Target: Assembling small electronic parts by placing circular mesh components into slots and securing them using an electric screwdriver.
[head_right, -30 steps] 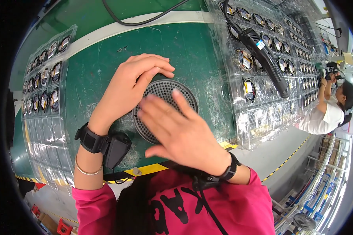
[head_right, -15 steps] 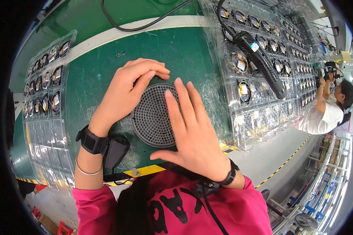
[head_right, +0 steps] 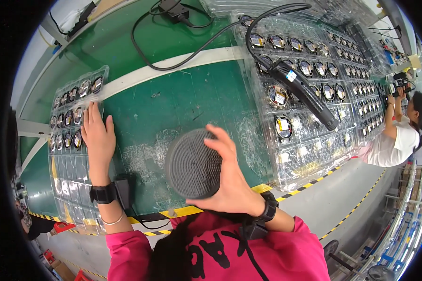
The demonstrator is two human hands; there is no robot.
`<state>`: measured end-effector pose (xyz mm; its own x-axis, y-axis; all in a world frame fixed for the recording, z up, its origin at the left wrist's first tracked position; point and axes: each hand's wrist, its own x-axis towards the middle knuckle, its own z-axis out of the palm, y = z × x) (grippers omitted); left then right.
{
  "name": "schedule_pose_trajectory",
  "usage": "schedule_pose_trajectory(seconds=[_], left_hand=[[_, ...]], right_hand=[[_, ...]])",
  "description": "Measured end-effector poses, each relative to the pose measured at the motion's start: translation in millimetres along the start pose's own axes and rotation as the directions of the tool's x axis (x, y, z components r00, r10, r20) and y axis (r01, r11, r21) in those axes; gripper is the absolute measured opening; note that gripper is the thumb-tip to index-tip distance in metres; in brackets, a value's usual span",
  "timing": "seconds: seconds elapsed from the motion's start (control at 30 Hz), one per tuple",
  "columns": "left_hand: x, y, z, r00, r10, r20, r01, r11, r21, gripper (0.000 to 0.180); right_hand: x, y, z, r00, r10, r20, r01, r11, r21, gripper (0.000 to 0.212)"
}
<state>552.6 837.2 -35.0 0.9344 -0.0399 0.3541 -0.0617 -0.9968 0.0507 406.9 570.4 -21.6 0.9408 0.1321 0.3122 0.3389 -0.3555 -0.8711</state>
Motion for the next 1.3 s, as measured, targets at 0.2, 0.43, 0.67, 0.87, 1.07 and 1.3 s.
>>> schedule_pose_trajectory(seconds=[0.2, 0.43, 0.67, 0.87, 1.07, 1.3], left_hand=[[-4.3, 7.3, -8.5, 0.998, -0.039, 0.053, 0.045, 0.994, -0.101, 0.053], [-42.7, 47.3, -42.0, 0.993, 0.072, 0.096, -0.053, 0.98, -0.19, 0.064], [-77.7, 50.6, -82.8, 0.926, 0.309, 0.216, -0.243, 0.927, -0.286, 0.061], [-73.2, 53.2, -85.1, 0.781, 0.594, 0.194, -0.473, 0.765, -0.437, 0.057], [-30.9, 34.0, -66.0, 0.719, 0.671, 0.18, -0.505, 0.683, -0.528, 0.06], [-1.3, 28.5, -57.9, 0.714, 0.69, 0.115, -0.514, 0.629, -0.583, 0.062]], right_hand=[[0.0, -6.8, -3.9, 0.995, 0.025, -0.092, -0.037, 0.992, -0.123, 0.116], [-12.5, -29.5, -16.1, 0.965, 0.22, -0.144, -0.262, 0.849, -0.459, 0.11], [-7.9, -42.4, -10.8, 0.962, 0.236, -0.136, -0.267, 0.722, -0.638, 0.099], [-8.8, -45.6, -8.3, 0.97, 0.222, -0.097, -0.228, 0.698, -0.679, 0.092], [3.6, -51.5, -25.0, 0.966, 0.168, 0.195, -0.003, 0.766, -0.642, 0.079], [61.0, -86.2, -53.8, 0.891, 0.067, 0.45, 0.256, 0.744, -0.617, 0.061]])
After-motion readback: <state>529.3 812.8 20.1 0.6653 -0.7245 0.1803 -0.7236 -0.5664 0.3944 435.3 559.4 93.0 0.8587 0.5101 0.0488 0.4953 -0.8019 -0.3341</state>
